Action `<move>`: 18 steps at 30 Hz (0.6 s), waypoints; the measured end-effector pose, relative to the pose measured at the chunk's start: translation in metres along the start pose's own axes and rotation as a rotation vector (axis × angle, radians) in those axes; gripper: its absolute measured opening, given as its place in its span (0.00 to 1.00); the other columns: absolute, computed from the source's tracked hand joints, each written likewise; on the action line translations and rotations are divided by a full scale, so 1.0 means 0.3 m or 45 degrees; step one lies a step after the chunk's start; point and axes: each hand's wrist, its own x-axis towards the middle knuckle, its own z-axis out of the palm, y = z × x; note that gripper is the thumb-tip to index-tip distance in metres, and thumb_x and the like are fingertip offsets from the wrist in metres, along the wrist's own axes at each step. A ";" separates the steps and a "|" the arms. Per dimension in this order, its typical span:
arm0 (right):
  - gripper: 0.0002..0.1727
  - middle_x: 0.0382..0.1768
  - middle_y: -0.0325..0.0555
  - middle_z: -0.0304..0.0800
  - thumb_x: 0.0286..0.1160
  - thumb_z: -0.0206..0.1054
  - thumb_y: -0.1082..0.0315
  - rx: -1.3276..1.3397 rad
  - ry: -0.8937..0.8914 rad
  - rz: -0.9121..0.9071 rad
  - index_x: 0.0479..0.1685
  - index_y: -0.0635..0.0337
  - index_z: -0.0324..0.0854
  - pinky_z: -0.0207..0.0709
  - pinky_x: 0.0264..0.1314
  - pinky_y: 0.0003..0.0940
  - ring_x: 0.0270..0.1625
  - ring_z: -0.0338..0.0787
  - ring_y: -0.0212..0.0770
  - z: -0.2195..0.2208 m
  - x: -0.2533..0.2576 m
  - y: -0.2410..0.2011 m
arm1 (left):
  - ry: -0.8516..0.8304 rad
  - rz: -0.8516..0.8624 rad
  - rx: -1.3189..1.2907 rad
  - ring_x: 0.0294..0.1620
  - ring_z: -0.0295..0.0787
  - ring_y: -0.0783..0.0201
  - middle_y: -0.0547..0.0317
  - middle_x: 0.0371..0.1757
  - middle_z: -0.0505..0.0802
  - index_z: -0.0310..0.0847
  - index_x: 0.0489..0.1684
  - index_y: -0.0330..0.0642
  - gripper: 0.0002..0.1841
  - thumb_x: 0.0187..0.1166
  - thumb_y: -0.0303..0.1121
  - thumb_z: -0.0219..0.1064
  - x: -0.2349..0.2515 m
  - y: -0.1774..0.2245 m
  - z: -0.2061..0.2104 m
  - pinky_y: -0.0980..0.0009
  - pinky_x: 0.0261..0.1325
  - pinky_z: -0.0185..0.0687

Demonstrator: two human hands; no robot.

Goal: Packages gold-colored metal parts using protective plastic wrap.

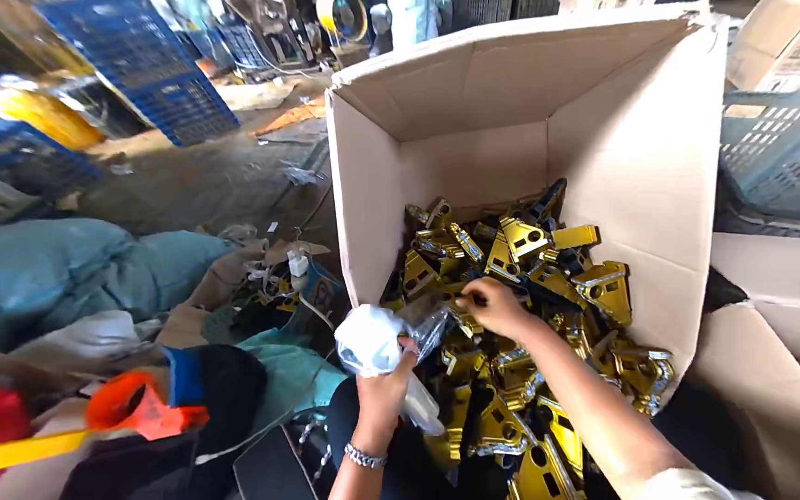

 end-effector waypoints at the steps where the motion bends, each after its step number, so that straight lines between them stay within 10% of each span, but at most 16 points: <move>1: 0.28 0.86 0.57 0.66 0.87 0.59 0.48 -0.279 -0.121 0.027 0.76 0.58 0.80 0.53 0.85 0.67 0.89 0.60 0.61 0.039 0.061 -0.013 | 0.059 -0.021 -0.052 0.41 0.93 0.71 0.61 0.38 0.94 0.80 0.50 0.29 0.18 0.60 0.17 0.74 0.007 0.012 0.004 0.72 0.51 0.90; 5: 0.30 0.95 0.58 0.40 0.86 0.60 0.51 -0.663 -0.301 0.111 0.86 0.50 0.71 0.20 0.87 0.78 0.95 0.26 0.71 0.185 0.140 0.014 | 0.191 -0.063 -0.120 0.44 0.92 0.71 0.57 0.44 0.92 0.73 0.62 0.25 0.26 0.65 0.21 0.77 0.025 0.044 0.036 0.73 0.52 0.90; 8: 0.26 0.92 0.62 0.49 0.72 0.75 0.66 -0.467 -0.259 -0.010 0.71 0.63 0.82 0.35 0.91 0.71 0.94 0.39 0.70 0.141 0.093 0.052 | 0.164 -0.086 -0.039 0.53 0.90 0.71 0.51 0.52 0.91 0.70 0.67 0.22 0.32 0.63 0.23 0.80 0.026 0.055 0.035 0.73 0.61 0.87; 11: 0.19 0.80 0.64 0.71 0.75 0.70 0.72 0.145 0.012 -0.096 0.61 0.75 0.82 0.67 0.84 0.47 0.83 0.72 0.55 0.036 -0.030 0.112 | 0.003 -0.059 0.083 0.52 0.91 0.72 0.50 0.52 0.92 0.73 0.65 0.21 0.30 0.64 0.25 0.80 0.032 0.040 0.045 0.74 0.61 0.87; 15: 0.26 0.53 0.42 0.83 0.74 0.66 0.63 0.975 0.347 -0.066 0.70 0.59 0.67 0.85 0.56 0.34 0.51 0.87 0.34 -0.101 -0.257 0.118 | -0.227 0.073 0.370 0.54 0.90 0.70 0.48 0.50 0.93 0.80 0.60 0.24 0.26 0.65 0.28 0.80 0.031 0.041 0.083 0.69 0.64 0.85; 18: 0.37 0.52 0.52 0.91 0.69 0.72 0.68 1.164 0.054 -0.029 0.80 0.53 0.59 0.94 0.36 0.42 0.37 0.96 0.49 -0.155 -0.400 0.067 | -0.305 0.118 0.389 0.48 0.91 0.72 0.53 0.45 0.94 0.84 0.53 0.29 0.21 0.62 0.26 0.81 0.005 0.045 0.149 0.68 0.59 0.87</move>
